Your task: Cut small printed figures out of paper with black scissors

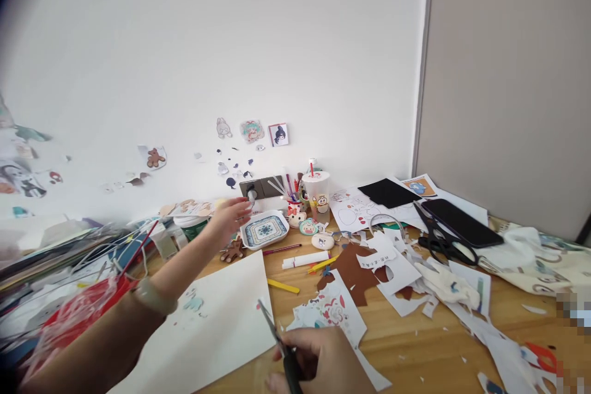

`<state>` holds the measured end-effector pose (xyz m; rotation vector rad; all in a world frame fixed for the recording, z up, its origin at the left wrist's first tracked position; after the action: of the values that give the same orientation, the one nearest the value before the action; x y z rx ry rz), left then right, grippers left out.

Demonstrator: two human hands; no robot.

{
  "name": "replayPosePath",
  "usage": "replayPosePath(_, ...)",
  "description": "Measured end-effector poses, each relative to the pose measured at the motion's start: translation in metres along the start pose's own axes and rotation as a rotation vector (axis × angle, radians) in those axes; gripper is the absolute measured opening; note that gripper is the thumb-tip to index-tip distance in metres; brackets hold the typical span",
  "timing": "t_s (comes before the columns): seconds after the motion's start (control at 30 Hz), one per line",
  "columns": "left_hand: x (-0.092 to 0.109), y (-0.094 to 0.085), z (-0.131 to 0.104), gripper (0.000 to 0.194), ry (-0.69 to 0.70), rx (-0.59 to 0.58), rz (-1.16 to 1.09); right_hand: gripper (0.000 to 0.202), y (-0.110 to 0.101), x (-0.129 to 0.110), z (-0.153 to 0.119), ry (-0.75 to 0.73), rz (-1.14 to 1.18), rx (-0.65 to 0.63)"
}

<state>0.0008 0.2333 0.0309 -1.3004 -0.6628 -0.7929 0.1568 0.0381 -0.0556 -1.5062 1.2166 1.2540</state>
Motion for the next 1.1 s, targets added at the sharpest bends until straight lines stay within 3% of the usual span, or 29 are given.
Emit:
replayPosePath(0.07,-0.01,-0.019,-0.036,0.029,-0.104,-0.038,-0.129,0.008,0.001,-0.001,0.0,-0.032,-0.019,0.008)
replayPosePath(0.13,-0.024,-0.019,-0.08,0.023,-0.196,-0.089,-0.235,0.01,0.006,0.002,0.003,-0.035,-0.003,-0.046)
replayPosePath(0.23,-0.046,0.008,-0.141,0.021,-0.331,-0.185,-0.38,0.015,0.014,0.001,0.01,-0.086,-0.013,-0.078)
replayPosePath(0.3,-0.064,0.039,-0.175,0.024,-0.603,-0.275,-0.7,0.016,0.019,-0.003,0.014,-0.115,-0.04,-0.081)
replayPosePath(0.33,-0.067,0.049,-0.183,0.026,-0.65,-0.301,-0.815,0.016,0.022,-0.005,0.016,-0.126,-0.05,-0.08)
replayPosePath(0.43,-0.063,0.055,-0.186,0.024,-0.58,-0.289,-0.949,0.02,0.027,-0.012,0.02,-0.164,-0.074,-0.064)
replayPosePath(0.57,-0.049,0.033,-0.177,0.019,-0.323,-0.196,-0.875,0.022,0.029,-0.012,0.019,-0.197,-0.084,-0.029)
replayPosePath(0.67,-0.041,0.025,-0.182,0.021,-0.223,-0.202,-0.816,0.019,0.03,-0.007,0.015,-0.176,-0.057,-0.042)
replayPosePath(1.1,-0.032,0.017,-0.187,0.017,-0.181,-0.214,-0.806,0.013,0.041,-0.012,0.003,-0.156,-0.118,-0.097)
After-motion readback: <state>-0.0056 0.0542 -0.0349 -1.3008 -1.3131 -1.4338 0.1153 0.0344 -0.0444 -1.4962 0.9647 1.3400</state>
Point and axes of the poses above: each hand's wrist, its own z-axis towards the middle knuckle, its own y-axis out of the palm, x = y × z, the point moved 7 cm from there along z, towards the middle knuckle, and after that the axes turned 11 degrees about z, right-handed, at the moved point
